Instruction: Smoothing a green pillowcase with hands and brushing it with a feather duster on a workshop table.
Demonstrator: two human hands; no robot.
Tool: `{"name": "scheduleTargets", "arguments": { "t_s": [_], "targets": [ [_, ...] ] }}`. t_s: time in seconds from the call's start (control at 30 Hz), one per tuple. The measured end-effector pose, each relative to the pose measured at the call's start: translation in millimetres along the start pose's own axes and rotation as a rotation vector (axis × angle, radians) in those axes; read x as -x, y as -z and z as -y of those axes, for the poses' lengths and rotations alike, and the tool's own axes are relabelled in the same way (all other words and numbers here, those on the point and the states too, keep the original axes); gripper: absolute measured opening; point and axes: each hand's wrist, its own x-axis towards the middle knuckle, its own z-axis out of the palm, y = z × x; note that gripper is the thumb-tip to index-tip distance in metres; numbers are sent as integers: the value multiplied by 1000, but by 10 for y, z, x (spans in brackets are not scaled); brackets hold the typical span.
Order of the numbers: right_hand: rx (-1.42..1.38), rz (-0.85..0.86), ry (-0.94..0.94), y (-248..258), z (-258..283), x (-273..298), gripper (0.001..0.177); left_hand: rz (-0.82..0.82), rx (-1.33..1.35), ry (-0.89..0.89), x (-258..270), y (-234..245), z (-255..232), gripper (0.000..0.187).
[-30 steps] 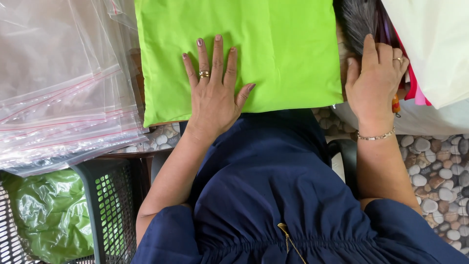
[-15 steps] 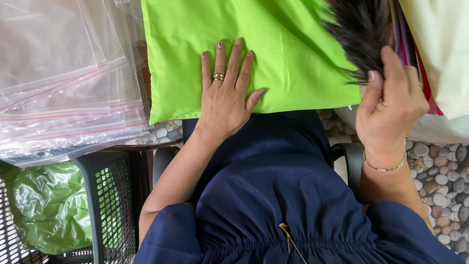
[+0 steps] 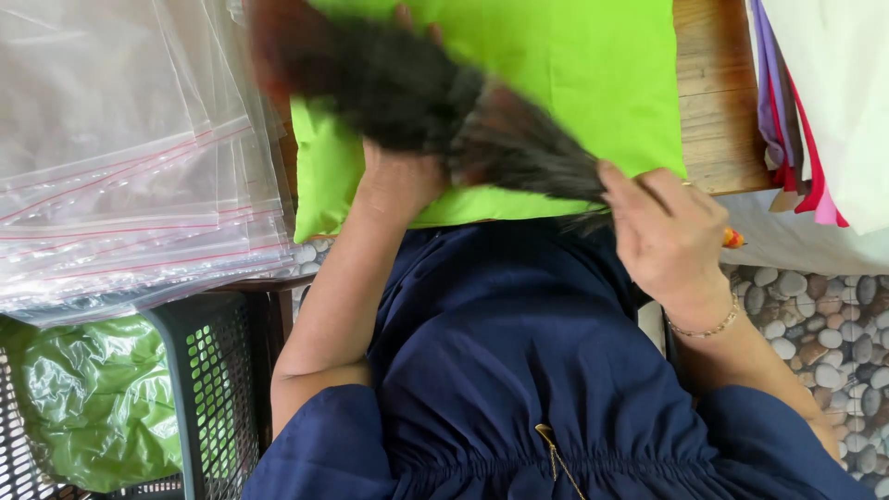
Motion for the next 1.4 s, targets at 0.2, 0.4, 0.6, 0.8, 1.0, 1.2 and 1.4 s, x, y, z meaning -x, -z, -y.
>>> {"name": "scheduleTargets", "arguments": {
  "t_s": [0.2, 0.4, 0.6, 0.8, 1.0, 1.2, 1.4],
  "targets": [
    [522, 174, -188, -256, -757, 18, 22, 44, -117, 11, 110, -161, 70, 65],
    [357, -24, -271, -97, -759, -40, 26, 53, -109, 18, 115, -165, 87, 67],
    [-3, -79, -28, -47, 160, -246, 23, -93, -15, -81, 148, -361, 176, 33],
    [277, 107, 82, -231, -35, -483, 17, -205, 24, -62, 166, -260, 135, 62],
    [361, -53, -137, -297, -652, -472, 23, 12, -38, 22, 125, -189, 119, 66],
    [79, -64, -71, -82, 101, -448, 19, -25, 31, 1, 125, -247, 115, 65],
    [77, 77, 8, -256, 284, -436, 14, -11, 1, -19, 140, -388, 182, 47]
  ]
}}
